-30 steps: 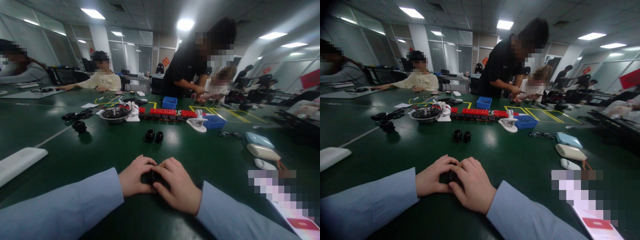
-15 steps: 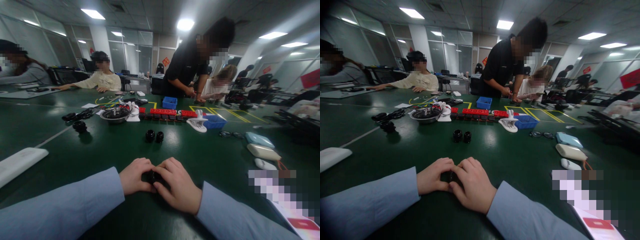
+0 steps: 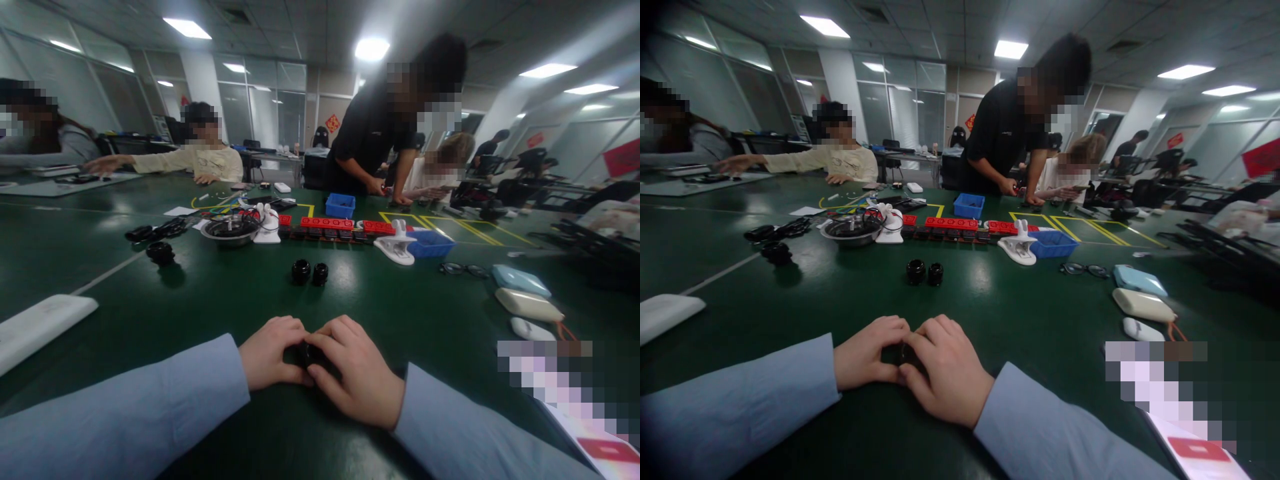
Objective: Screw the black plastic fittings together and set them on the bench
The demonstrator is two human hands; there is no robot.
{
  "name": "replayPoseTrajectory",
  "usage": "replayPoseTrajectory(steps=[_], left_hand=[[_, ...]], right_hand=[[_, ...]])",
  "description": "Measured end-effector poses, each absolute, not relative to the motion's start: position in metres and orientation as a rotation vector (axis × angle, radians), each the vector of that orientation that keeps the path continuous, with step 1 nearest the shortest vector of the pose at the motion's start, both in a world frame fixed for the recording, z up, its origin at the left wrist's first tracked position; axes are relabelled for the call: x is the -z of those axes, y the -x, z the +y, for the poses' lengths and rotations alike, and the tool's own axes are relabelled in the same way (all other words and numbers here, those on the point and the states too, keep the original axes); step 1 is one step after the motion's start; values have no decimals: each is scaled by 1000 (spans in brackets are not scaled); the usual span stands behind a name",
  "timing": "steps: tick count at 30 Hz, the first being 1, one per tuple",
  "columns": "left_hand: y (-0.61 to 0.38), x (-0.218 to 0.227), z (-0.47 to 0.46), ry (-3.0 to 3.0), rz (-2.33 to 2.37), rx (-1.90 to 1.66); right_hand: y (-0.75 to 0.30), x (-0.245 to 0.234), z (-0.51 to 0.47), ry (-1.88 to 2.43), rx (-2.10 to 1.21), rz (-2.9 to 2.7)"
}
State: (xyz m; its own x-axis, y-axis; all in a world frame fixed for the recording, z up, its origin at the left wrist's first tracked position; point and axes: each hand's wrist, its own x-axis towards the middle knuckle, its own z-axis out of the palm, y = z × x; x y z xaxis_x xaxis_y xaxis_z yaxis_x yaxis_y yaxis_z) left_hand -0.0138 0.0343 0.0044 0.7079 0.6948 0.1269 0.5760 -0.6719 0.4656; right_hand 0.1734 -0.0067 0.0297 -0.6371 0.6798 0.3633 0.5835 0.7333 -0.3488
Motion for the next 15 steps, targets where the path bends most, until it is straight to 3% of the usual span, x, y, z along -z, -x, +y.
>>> replayPoseTrajectory(steps=[15], left_hand=[[14,-4,34,-2514,967,-427]], right_hand=[[-173,-28,-10,909,-209,-2519]])
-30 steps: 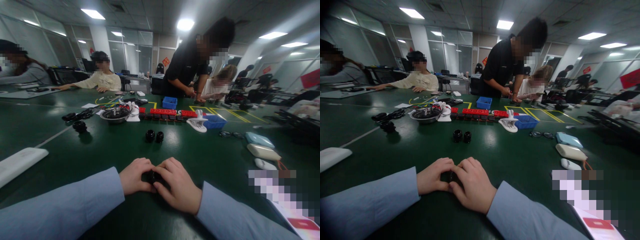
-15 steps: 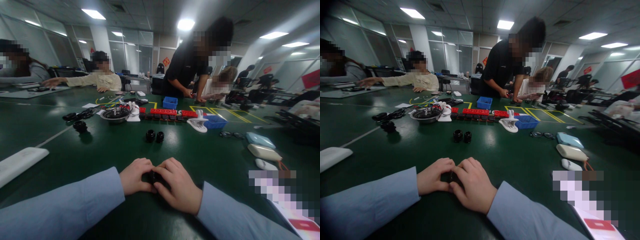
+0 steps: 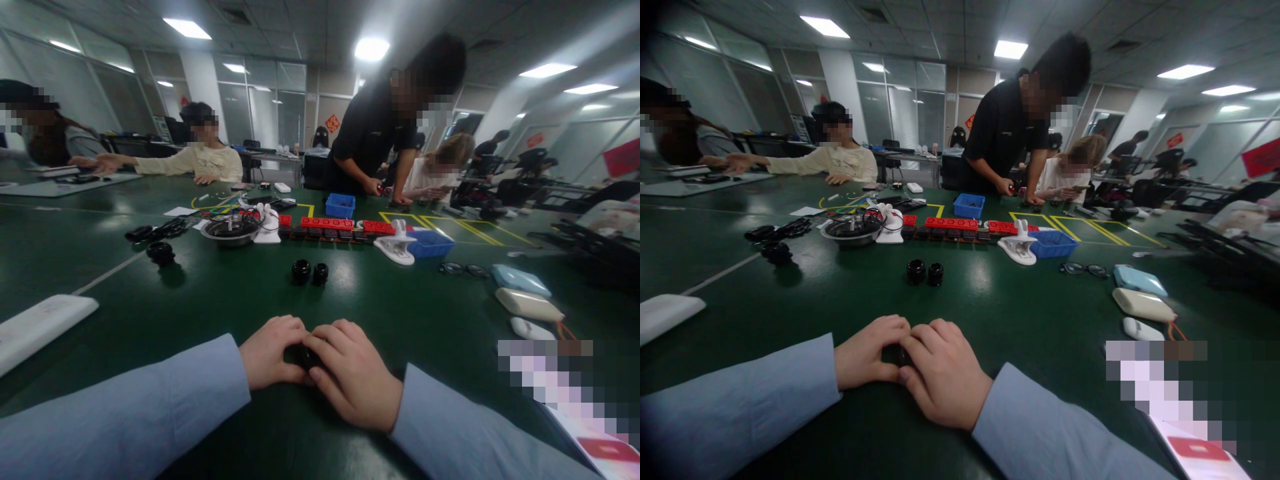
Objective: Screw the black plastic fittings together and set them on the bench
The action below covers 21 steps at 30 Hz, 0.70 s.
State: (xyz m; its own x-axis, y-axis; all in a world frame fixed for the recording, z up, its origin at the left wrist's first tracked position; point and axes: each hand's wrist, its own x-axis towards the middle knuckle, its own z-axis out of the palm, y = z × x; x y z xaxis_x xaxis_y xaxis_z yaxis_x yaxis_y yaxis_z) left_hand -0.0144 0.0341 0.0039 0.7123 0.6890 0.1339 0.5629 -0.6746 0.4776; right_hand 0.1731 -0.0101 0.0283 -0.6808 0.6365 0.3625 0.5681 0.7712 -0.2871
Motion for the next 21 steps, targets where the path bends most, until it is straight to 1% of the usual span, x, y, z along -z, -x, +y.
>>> replayPoseTrajectory(steps=[21], left_hand=[[13,-3,36,-2524,1001,-385]], right_hand=[[-175,-28,-10,778,-213,-2543]])
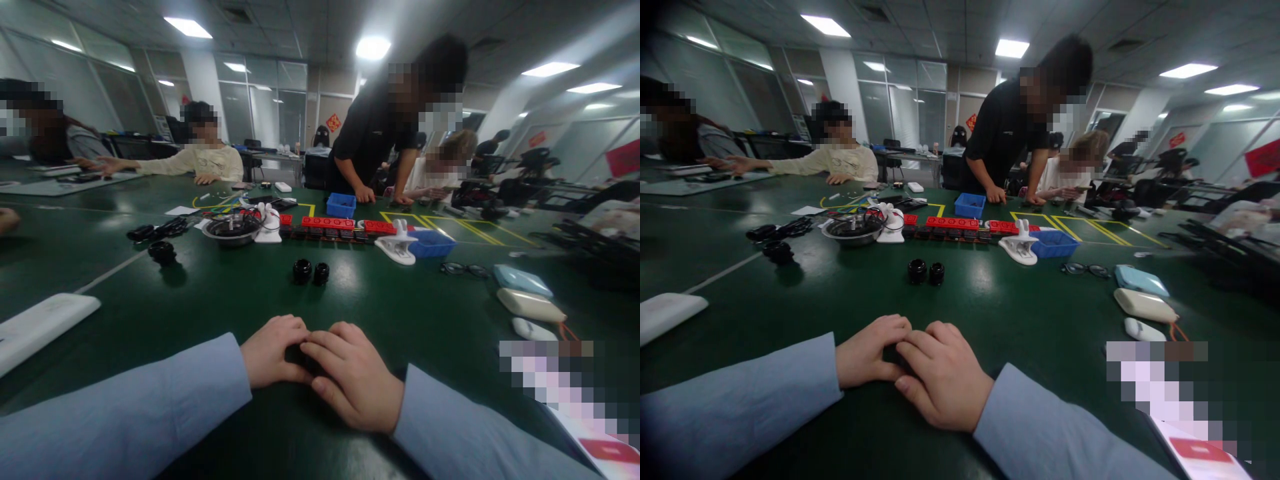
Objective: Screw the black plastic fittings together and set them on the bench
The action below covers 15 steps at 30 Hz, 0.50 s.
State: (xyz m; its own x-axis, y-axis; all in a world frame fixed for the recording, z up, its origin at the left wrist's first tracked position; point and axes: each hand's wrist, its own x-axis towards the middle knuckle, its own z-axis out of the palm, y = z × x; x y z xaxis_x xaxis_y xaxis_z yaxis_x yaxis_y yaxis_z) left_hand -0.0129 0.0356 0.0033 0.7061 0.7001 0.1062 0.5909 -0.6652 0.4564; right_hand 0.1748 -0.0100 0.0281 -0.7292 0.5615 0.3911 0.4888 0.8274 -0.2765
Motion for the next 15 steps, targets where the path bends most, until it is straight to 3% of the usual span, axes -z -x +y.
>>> replayPoseTrajectory(steps=[15], left_hand=[[14,-6,33,-2509,986,-383]], right_hand=[[-176,-28,-10,578,-160,-2542]])
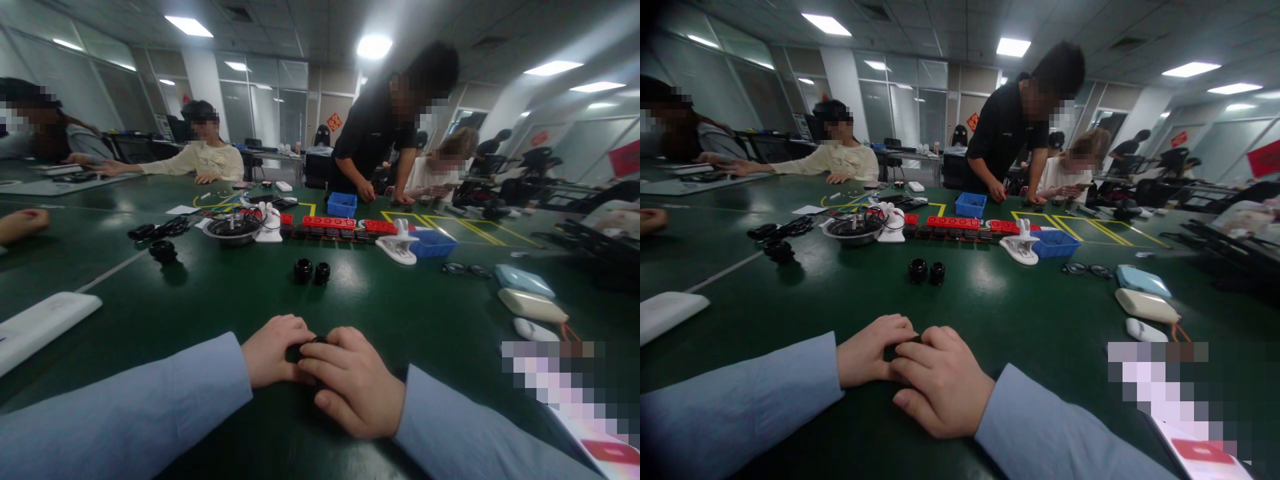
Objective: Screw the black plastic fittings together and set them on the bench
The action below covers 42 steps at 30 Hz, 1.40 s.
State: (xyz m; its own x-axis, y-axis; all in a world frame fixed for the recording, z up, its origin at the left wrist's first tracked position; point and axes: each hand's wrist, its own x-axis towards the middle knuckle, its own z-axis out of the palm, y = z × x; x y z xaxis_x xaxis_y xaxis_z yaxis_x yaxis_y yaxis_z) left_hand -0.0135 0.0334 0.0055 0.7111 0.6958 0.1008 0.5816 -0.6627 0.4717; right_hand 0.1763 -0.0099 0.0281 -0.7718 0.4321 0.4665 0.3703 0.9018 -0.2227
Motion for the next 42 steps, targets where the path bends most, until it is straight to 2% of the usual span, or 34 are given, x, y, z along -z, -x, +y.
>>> replayPoseTrajectory(steps=[16,21,28,42], left_hand=[[15,-5,35,-2516,992,-373],[17,-4,37,-2481,965,-384],[16,-5,36,-2486,969,-361],[16,-6,34,-2476,958,-361]], right_hand=[[-178,-25,-8,395,-134,-2465],[-187,-23,1,566,-12,-2412],[-199,-16,28,1057,-162,-2333],[-190,-23,11,1065,-222,-2260]])
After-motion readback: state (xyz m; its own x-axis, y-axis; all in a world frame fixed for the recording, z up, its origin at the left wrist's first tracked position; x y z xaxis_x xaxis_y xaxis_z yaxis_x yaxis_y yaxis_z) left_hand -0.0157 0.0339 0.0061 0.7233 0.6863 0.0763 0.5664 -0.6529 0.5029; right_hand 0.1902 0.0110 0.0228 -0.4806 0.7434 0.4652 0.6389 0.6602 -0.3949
